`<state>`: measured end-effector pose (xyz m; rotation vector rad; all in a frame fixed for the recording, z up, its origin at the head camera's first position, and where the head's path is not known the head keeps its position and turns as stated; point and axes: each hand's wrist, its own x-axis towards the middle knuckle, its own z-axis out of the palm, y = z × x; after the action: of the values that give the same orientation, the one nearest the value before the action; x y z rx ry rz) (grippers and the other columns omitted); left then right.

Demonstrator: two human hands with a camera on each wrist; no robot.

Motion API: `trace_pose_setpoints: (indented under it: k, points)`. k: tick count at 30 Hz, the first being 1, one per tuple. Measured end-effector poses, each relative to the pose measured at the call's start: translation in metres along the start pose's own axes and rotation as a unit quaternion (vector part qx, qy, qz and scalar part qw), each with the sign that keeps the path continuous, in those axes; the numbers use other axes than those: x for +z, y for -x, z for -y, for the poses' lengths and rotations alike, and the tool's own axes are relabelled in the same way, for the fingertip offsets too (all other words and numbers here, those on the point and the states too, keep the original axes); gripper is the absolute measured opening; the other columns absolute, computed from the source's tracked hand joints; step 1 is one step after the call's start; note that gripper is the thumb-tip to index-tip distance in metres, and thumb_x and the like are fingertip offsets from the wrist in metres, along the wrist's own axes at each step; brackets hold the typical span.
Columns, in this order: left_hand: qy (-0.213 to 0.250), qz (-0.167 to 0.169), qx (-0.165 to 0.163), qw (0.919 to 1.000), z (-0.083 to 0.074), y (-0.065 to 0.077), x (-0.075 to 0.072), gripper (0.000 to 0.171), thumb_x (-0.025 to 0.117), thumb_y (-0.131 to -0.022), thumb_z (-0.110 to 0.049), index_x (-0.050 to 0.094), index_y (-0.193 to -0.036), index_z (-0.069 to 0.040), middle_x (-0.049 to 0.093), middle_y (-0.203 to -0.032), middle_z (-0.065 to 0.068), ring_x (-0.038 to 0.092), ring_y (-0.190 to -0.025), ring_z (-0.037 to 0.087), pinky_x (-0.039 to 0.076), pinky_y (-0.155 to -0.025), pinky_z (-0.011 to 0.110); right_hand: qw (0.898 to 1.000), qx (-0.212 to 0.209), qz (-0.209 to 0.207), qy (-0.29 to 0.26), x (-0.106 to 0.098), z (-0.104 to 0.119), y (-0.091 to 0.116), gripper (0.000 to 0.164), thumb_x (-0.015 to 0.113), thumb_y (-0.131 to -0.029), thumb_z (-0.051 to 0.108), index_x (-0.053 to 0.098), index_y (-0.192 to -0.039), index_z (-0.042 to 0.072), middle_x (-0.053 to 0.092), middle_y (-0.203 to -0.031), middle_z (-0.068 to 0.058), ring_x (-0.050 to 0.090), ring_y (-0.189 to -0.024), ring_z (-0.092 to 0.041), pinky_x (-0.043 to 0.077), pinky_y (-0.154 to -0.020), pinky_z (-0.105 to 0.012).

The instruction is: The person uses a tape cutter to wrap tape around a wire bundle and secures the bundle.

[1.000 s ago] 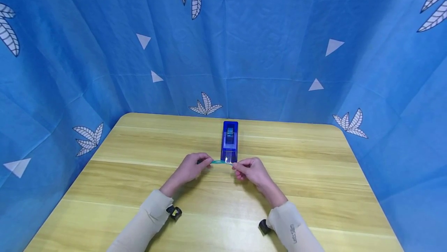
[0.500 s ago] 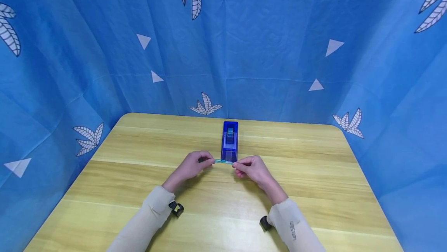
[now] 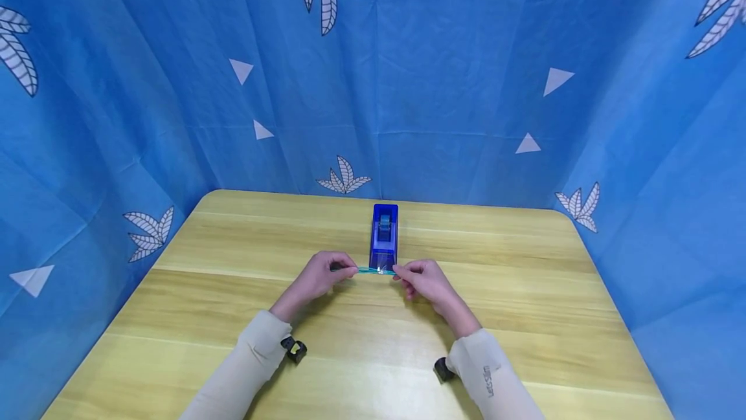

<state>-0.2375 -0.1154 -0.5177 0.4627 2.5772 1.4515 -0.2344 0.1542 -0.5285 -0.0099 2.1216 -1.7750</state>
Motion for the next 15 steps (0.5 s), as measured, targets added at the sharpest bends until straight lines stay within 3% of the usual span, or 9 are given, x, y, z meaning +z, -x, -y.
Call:
trace_pose_setpoints:
  k: [6, 12, 15]
  points:
    - [-0.015, -0.003, -0.007, 0.9999, -0.0007, 0.0003, -0.0008, 0.01, 0.071, -0.1, -0.023, 0.079, -0.098, -0.018, 0.075, -0.1, -0.002, 0.064, -0.09, 0.013, 0.056, -0.081, 0.03, 0.999, -0.001, 0.013, -0.03, -0.0016, -0.0012, -0.0028, 0.03, 0.067, -0.102, 0.015, 0.07, -0.108, -0.014, 0.07, -0.084, -0.006, 0.062, -0.065, -0.01, 0.059, -0.064, -0.024]
    - [-0.028, 0.037, 0.001, 0.9989, -0.0015, 0.0022, -0.0025, 0.026, 0.059, -0.107, -0.03, 0.078, -0.104, -0.012, 0.076, -0.097, 0.003, 0.059, -0.076, 0.015, 0.05, -0.069, 0.029, 0.998, -0.008, 0.004, -0.061, -0.0045, -0.0017, -0.0064, 0.029, 0.071, -0.098, 0.008, 0.068, -0.114, -0.016, 0.073, -0.083, -0.008, 0.072, -0.072, -0.014, 0.063, -0.074, -0.03]
    - [-0.02, 0.036, -0.005, 0.9991, -0.001, 0.0002, -0.0016, 0.029, 0.058, -0.107, -0.031, 0.077, -0.104, -0.01, 0.076, -0.094, 0.004, 0.055, -0.071, 0.013, 0.047, -0.065, 0.027, 0.997, -0.007, -0.003, -0.073, -0.0056, -0.0021, -0.0084, 0.029, 0.071, -0.097, 0.004, 0.067, -0.117, -0.016, 0.075, -0.085, -0.009, 0.073, -0.074, -0.014, 0.063, -0.075, -0.03]
